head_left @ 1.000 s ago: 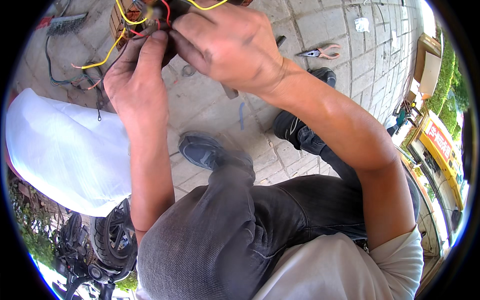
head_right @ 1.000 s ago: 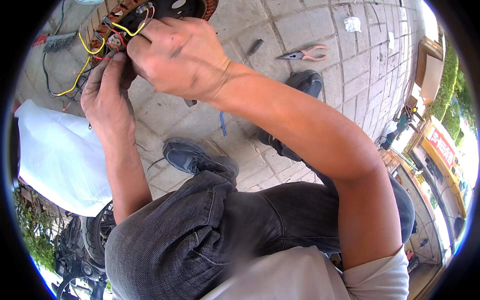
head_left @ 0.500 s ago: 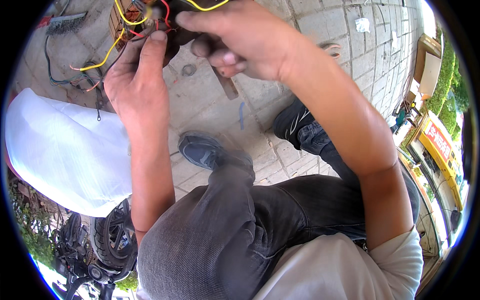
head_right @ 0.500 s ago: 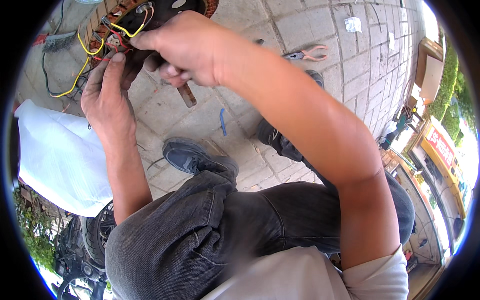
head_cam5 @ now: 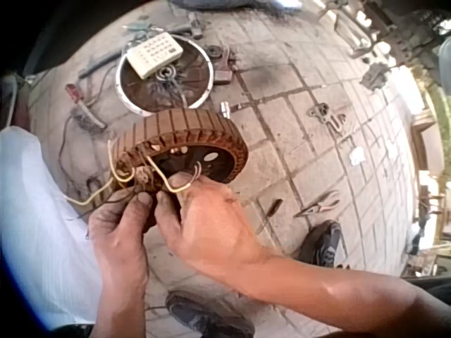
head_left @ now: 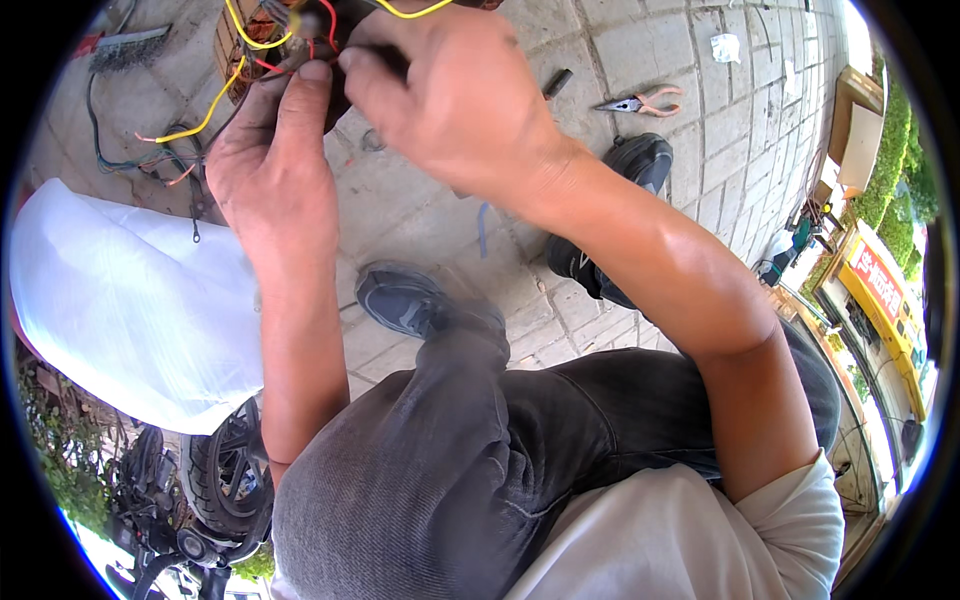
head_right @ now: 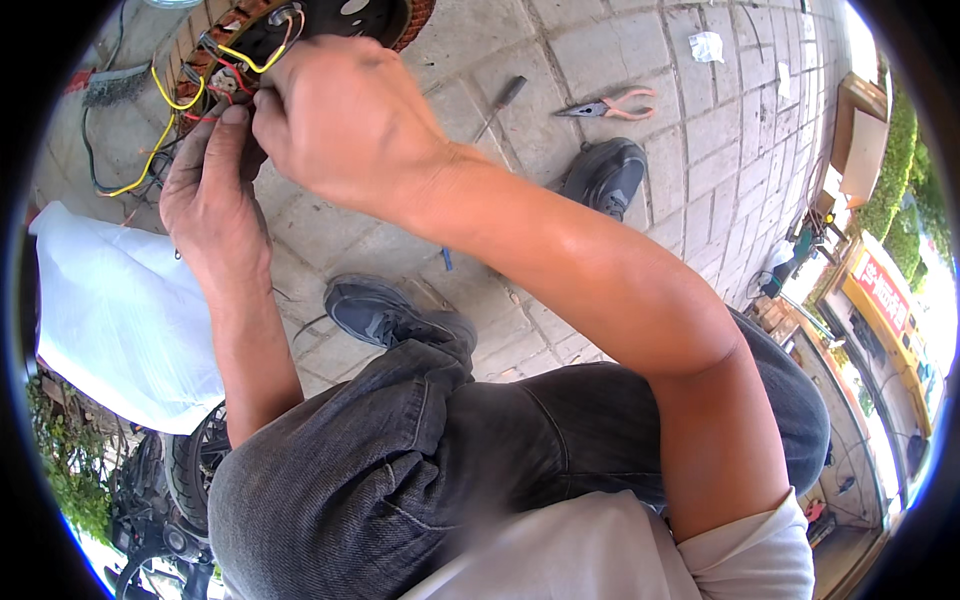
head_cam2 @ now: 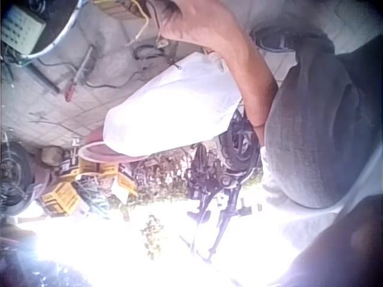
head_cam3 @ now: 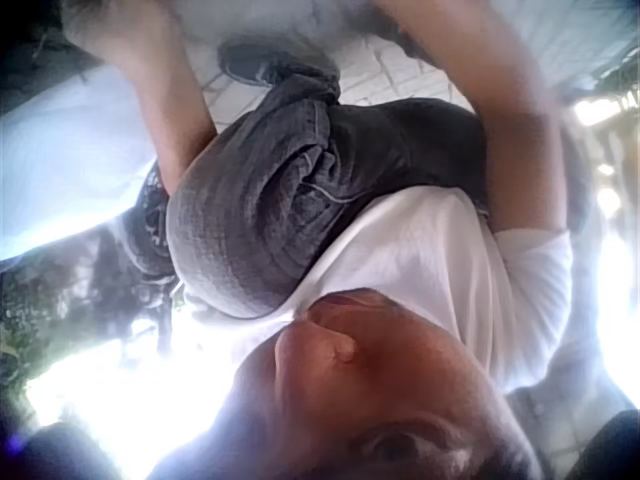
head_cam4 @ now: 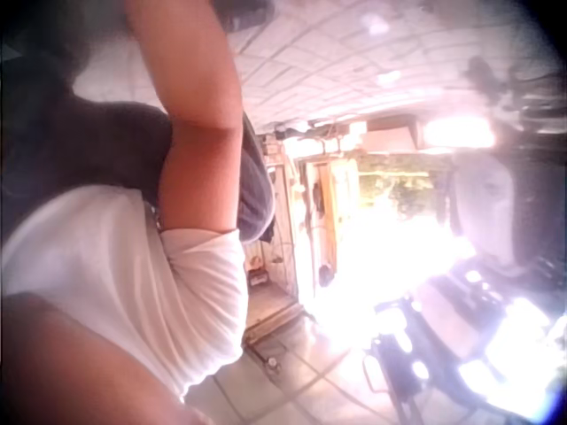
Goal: The person uses pliers to strip the insulation from several colored wires attached to a motor stator. They then twist the exposed wire ends together by hand to create electrical connections.
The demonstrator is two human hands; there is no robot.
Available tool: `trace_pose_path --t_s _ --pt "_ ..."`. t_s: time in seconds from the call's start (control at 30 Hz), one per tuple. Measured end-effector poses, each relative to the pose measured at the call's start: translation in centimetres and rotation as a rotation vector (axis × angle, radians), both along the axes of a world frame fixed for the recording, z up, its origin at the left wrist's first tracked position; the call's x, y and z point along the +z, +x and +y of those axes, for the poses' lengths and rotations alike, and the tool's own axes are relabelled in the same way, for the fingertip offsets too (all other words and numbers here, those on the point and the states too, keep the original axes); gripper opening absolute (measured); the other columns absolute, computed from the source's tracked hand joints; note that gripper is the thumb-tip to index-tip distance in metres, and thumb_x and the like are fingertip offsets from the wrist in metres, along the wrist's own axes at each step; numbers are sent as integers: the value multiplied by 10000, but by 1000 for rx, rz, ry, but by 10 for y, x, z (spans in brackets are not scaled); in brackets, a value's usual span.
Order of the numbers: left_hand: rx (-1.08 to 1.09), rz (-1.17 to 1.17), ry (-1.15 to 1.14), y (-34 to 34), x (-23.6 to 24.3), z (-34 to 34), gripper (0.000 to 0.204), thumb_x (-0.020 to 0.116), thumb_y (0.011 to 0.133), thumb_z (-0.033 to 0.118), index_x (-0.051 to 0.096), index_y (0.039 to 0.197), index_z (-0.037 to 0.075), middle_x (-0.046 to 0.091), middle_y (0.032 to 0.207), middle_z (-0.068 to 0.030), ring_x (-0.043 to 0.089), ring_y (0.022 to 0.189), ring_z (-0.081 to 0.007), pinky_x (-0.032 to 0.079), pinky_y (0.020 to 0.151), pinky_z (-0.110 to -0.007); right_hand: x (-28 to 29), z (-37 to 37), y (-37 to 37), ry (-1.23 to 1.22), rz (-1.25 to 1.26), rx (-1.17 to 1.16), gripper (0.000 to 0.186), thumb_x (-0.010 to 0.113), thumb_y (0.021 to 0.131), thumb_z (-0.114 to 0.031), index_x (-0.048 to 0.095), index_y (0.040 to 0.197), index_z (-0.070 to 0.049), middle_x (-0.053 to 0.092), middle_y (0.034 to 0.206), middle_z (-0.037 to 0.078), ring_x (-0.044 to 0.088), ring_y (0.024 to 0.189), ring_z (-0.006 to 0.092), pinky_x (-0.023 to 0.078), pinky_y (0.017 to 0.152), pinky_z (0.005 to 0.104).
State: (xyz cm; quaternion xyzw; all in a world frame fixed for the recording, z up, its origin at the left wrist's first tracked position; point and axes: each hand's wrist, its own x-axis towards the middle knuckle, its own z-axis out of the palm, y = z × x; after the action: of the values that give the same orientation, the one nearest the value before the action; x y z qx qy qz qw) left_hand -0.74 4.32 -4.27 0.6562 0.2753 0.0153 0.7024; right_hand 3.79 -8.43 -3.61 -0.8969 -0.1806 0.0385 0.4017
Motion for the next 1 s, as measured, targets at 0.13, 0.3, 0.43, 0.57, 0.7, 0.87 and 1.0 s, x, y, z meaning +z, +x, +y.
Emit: trace_pose_path --t_s 0.13,0.3,0.43,0.57,0.7,0.87,1.0 --pt "1 0 21 0 0 0 263 631 875 98 614 1044 -103 660 913 -141 646 820 -187 528 784 -295 33 5 23 234 1003 -224 145 570 840 -152 615 824 -15 604 697 117 562 624 244 454 571 337" --pt "16 13 -35 1 3 0 273 629 875 99 601 1043 -115 656 936 -160 658 875 -221 538 833 -337 14 -7 29 453 1295 -264 126 563 907 -167 582 881 -45 539 656 22 391 413 113 307 388 271" --pt "-5 10 -16 0 -3 2 265 631 873 95 603 1032 -115 656 939 -158 656 867 -213 536 819 -321 0 -24 13 -34 -90 150 145 576 807 -137 635 835 -8 644 776 143 642 776 296 528 662 370" --pt "-3 16 -1 0 0 1 247 632 873 86 610 1026 -107 656 930 -146 647 824 -187 527 775 -290 1 -20 6 -74 -334 232 117 570 791 -125 630 846 -41 628 821 113 639 779 273 528 623 373" --pt "8 11 -36 -1 0 1 236 633 874 82 617 1025 -98 657 921 -135 631 782 -166 517 736 -277 -2 -18 10 -92 -346 270 96 576 785 -127 620 839 -60 614 816 100 635 773 269 528 607 369" --pt "-8 3 -22 -1 -4 2 237 631 876 87 620 1029 -94 656 917 -128 623 775 -160 511 731 -275 0 -10 10 58 -12 138 81 594 788 -101 593 811 -24 602 758 102 607 633 271 498 549 367" --pt "36 -15 -76 1 2 -2 245 628 878 92 616 1033 -98 658 930 -142 640 807 -182 523 765 -293 -4 -1 30 573 1158 -167 73 601 815 -52 579 781 9 558 654 92 494 459 203 406 433 326"
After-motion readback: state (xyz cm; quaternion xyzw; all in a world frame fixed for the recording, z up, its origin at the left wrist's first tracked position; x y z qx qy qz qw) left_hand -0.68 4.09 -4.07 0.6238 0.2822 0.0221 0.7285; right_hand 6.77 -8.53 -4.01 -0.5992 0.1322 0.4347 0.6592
